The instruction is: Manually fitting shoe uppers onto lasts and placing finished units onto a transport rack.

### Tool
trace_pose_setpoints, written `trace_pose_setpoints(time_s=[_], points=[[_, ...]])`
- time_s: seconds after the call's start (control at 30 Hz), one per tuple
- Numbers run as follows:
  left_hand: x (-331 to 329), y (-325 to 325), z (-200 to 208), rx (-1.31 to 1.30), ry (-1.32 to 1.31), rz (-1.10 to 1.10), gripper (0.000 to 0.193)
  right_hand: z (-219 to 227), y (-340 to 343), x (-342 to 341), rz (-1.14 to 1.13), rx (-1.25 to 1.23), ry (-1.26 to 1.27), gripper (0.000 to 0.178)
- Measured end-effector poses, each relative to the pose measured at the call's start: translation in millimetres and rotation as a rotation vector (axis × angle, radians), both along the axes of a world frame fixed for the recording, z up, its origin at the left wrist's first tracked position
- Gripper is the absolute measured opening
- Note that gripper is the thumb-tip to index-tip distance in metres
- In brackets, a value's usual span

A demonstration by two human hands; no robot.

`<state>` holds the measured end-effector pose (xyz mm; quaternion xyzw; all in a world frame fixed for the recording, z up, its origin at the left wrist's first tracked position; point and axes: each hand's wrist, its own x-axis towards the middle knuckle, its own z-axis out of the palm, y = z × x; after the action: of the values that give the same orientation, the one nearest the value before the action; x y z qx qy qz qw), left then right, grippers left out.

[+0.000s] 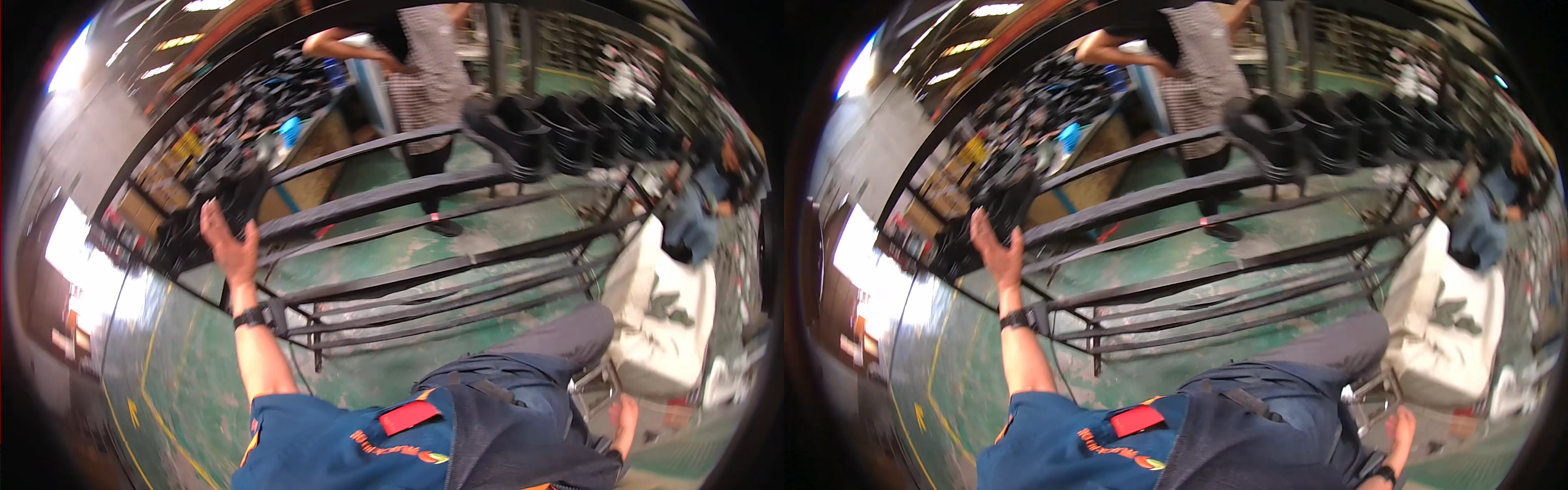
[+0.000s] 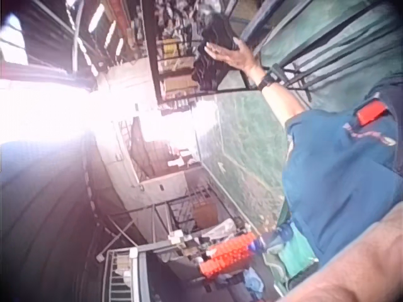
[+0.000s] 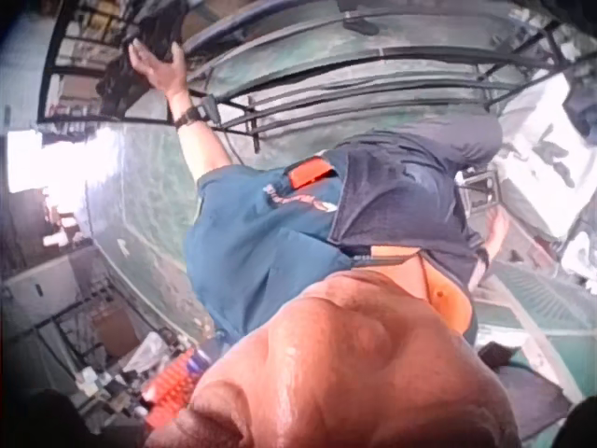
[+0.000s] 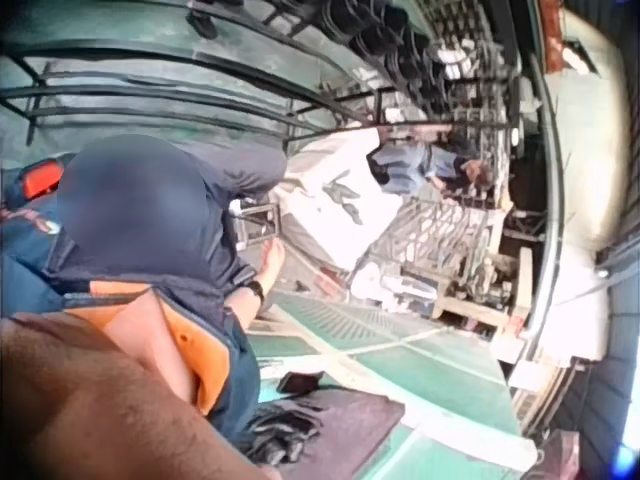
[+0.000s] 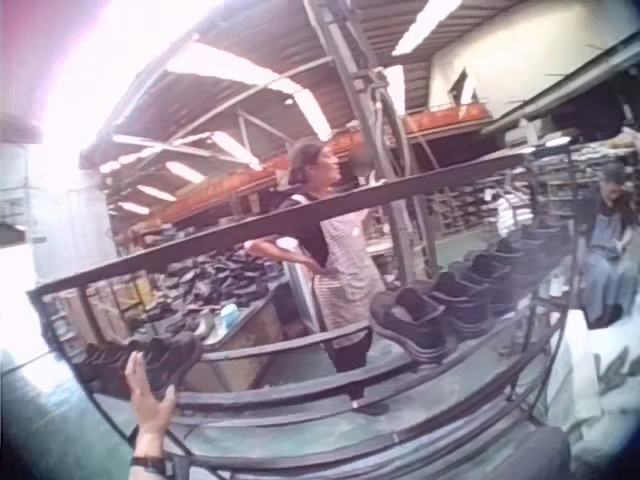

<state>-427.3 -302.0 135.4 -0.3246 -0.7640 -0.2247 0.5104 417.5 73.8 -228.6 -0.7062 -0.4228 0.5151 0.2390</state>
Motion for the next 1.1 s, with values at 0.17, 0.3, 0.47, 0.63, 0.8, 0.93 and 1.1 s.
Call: trace_pose_setpoints(time_s=[0.17, 0.3, 0.47, 0.63, 0.8, 0.93, 1.1], points=[[-3, -5, -4, 0.097, 0.054, -0.013, 0.077, -4, 6, -8, 0.037, 0.023, -0.012, 0.031], [-4, 0, -4, 0.011, 0.050, -0.046, 0.080, 2, 1, -18, 0.035, 0.006, -0.061, 0.029], [32, 33, -2, 0.026, 0.261, 0.163, 0.074, 6, -10, -29, 0.078, 0.027, -0.034, 0.029], [151, 180, 34, 0.032, 0.098, -0.524, 0.070, 19, -9, -40, 0.131, 0.086, -0.070, 0.030], [257, 329, 87, -0.301, -0.066, -0.643, 0.077, 28, -11, -45, 0.036, 0.053, -0.022, 0.027], [258, 406, 96, -0.705, -0.360, -0.583, 0.072, 23, -6, -44, 0.080, 0.075, -0.018, 0.027], [264, 407, 104, -0.680, -0.359, -0.676, 0.056, -6, -4, -33, 0.147, 0.080, -0.036, 0.031]])
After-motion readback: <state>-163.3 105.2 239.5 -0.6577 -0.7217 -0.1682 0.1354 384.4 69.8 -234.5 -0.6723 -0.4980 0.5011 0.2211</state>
